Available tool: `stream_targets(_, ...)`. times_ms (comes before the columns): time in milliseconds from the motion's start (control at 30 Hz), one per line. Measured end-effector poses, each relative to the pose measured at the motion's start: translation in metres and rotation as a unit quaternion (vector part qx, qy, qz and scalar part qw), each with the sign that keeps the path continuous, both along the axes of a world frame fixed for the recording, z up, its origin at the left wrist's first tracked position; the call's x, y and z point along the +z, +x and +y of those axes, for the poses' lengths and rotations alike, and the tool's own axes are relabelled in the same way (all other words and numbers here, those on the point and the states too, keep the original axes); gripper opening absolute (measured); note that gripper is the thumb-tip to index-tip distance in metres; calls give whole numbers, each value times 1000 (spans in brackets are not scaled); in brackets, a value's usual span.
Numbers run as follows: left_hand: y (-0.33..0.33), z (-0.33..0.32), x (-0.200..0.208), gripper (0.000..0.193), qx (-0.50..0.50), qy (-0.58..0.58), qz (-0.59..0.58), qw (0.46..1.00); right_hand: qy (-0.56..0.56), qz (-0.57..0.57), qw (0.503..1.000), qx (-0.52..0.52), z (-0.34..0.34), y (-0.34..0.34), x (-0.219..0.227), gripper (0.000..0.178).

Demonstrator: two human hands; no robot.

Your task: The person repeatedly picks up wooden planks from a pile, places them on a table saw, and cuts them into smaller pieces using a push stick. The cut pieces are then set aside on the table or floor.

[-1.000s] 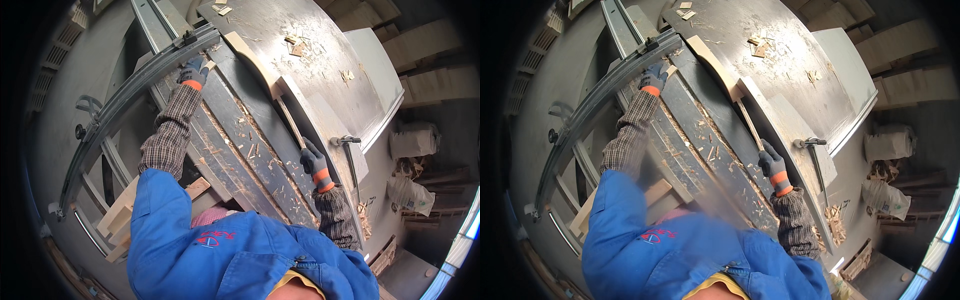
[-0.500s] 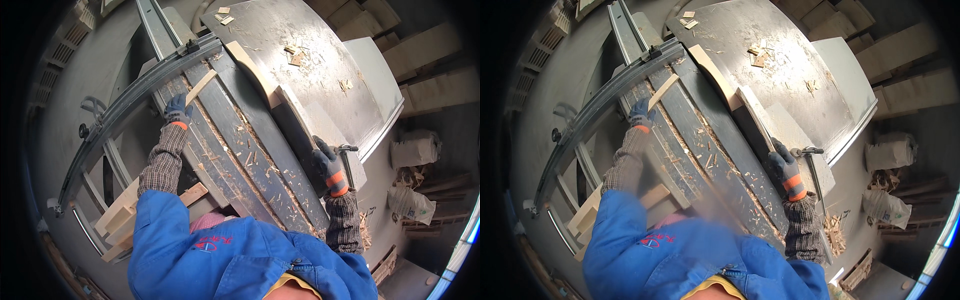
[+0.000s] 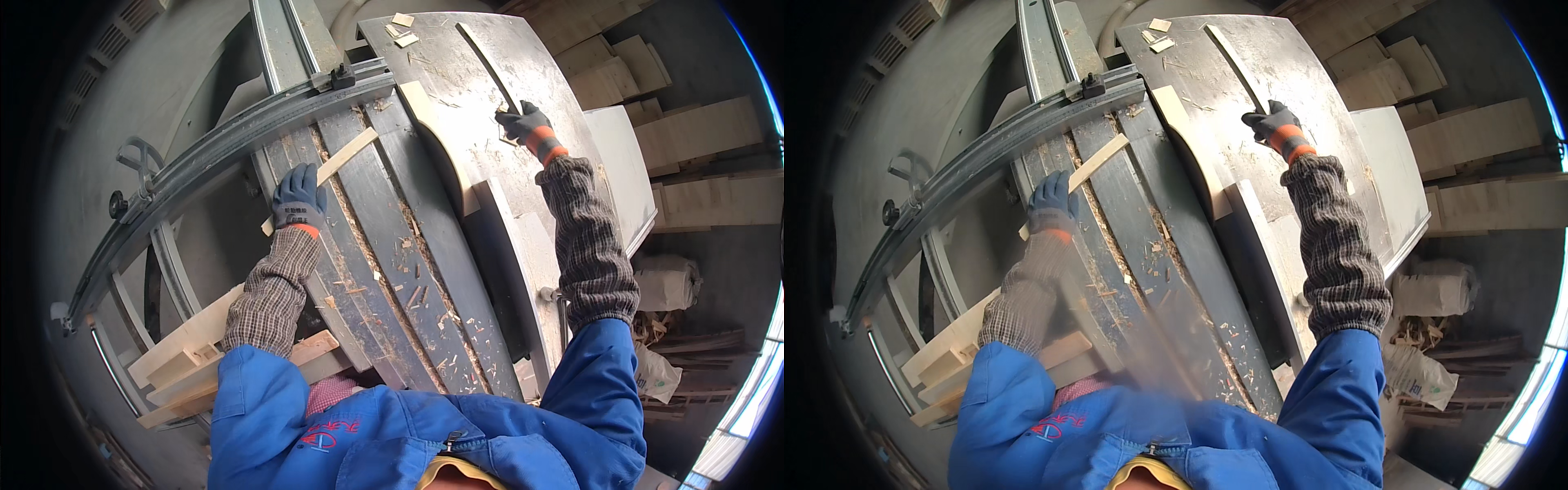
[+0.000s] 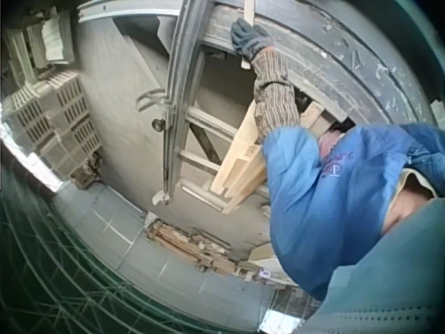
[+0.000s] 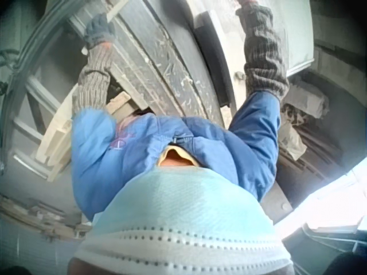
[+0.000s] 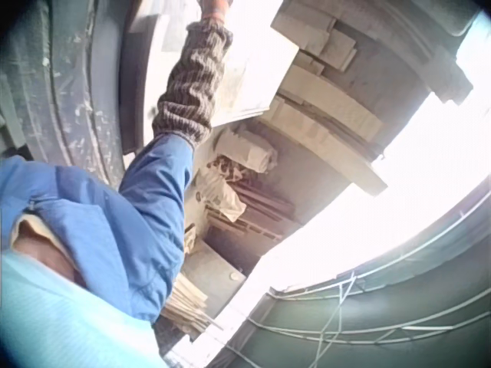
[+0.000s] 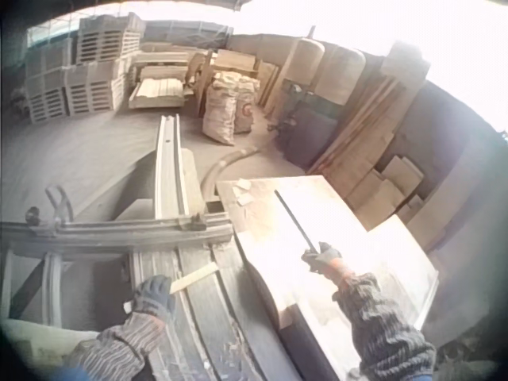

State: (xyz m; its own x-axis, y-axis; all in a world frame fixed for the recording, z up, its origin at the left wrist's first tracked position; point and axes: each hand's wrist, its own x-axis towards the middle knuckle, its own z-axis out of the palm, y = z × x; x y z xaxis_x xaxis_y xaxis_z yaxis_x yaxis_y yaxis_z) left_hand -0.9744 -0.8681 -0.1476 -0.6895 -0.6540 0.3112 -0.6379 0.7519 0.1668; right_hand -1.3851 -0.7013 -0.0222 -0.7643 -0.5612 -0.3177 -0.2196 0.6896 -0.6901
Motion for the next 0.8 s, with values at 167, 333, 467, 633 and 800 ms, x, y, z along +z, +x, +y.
stream_targets(167, -1, -2, 6, 49, 1, 11, 8, 1000, 127, 74, 982, 118, -137, 4, -25, 56)
stream_targets(333, 3, -4, 5, 52, 10, 29, -3, 1000, 229, 185, 941, 168, -196, 46, -60, 77)
stream_targets(467, 3, -5, 5, 53, 2, 38, 6, 999, 299, 184, 921, 171, -212, 45, -73, 81)
stream_targets(633, 5, -7, 9, 49, -1, 42, 12, 999, 235, 202, 937, 160, -219, 32, -57, 71)
stream_targets(800, 6, -8, 6, 47, -6, 50, 10, 999, 125, 298, 937, 131, -200, 37, -12, 60)
